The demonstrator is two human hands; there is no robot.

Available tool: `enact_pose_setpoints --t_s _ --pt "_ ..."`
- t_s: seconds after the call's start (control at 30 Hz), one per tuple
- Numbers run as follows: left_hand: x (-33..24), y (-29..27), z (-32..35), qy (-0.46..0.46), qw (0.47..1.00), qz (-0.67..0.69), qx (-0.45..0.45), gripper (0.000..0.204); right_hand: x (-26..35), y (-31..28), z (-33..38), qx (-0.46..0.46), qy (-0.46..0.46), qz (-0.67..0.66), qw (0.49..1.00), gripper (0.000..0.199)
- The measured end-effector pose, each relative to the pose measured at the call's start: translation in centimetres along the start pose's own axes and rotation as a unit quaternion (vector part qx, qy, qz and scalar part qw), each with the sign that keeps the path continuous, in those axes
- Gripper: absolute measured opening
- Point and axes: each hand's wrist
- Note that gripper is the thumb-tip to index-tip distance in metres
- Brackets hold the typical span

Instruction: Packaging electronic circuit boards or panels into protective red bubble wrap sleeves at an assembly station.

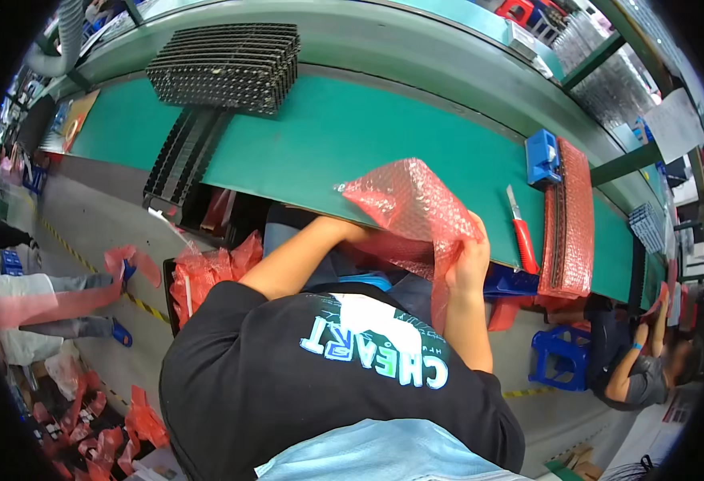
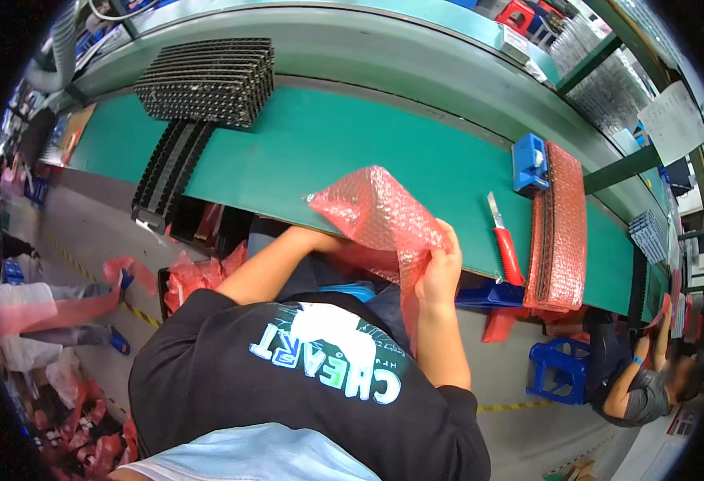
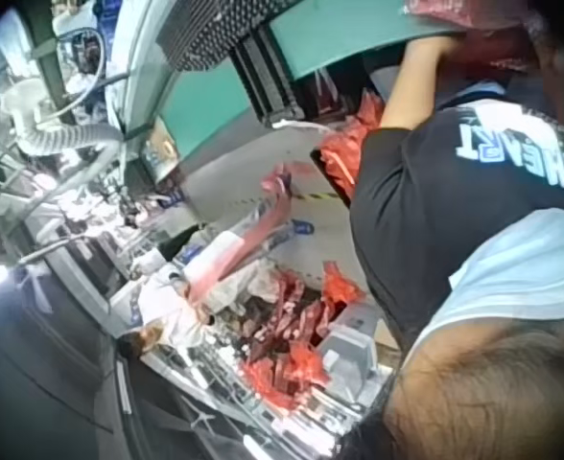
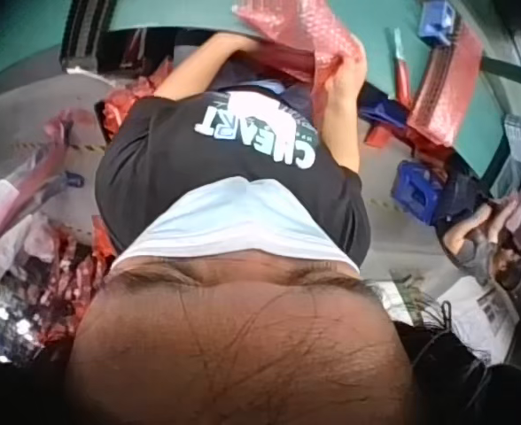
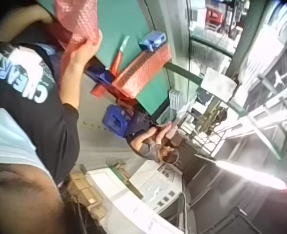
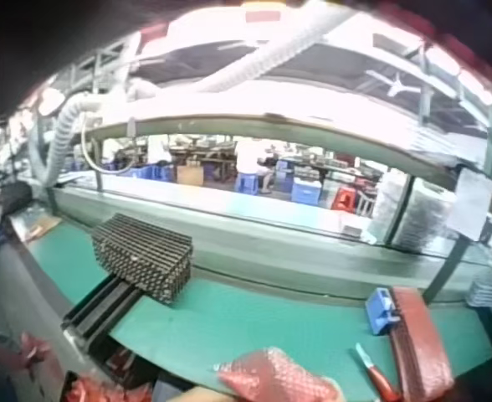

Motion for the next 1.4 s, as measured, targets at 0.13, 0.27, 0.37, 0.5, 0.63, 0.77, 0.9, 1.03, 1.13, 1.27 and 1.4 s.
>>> enact_pose_setpoints --t_s 0.13,0.27,0.37,0.5,0.63,0.77,0.9,1.03,1.13,1.27,1.4 --pt "-5.3 0.6 7.5 0.135 0.932 0.242 0.235 0.027 4.5 -3.5 0.3 -0.026 -0.055 0.072 0.996 0.027" --pt "-3.2 -4.4 11.4 0.083 0.939 0.332 -0.025 0.012 1.5 -1.1 -0.1 0.016 -0.036 0.057 0.998 0.026" --pt "-4.0 -6.7 10.0 0.184 0.883 0.216 -0.374 0.022 0.8 0.1 -0.9 0.083 -0.053 0.152 0.983 0.035" --pt "-3.6 -5.1 9.9 0.011 0.966 0.247 -0.080 0.053 1.3 2.5 -0.5 0.044 -0.054 0.165 0.984 0.048" --pt "-3.3 -4.0 9.7 0.097 0.972 0.206 -0.049 0.010 2.7 1.8 0.0 0.111 -0.101 0.159 0.976 0.019" --pt "-3.0 -2.2 9.1 0.133 0.951 0.212 -0.183 0.020 2.4 0.9 -1.1 0.130 -0.117 0.173 0.969 0.021" --pt "-3.5 -3.5 11.2 -0.012 0.955 0.249 -0.162 0.039 3.1 2.0 -0.1 0.123 -0.117 0.162 0.972 0.027" --pt "-3.3 -2.2 11.3 0.111 0.949 0.164 -0.247 0.048 2.8 2.2 -0.7 0.092 -0.085 0.102 0.987 0.025" --pt "-3.6 -1.4 10.7 0.105 0.954 0.183 -0.214 0.042 3.4 3.9 -0.4 0.092 -0.074 0.040 0.992 0.023" --pt "-3.7 -0.6 10.0 0.158 0.949 0.178 -0.206 0.031 2.9 3.2 -0.4 0.076 -0.071 0.015 0.994 0.021" --pt "-3.6 0.2 9.7 0.166 0.914 0.322 -0.185 0.022 2.7 2.2 -1.1 0.073 -0.100 0.076 0.989 0.022"
Point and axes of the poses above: each hand's wrist, its own z-axis away from the middle knuckle, its own y-axis out of the palm, x = y × z, and after that the axes turned 9 degrees about -y, right-handed
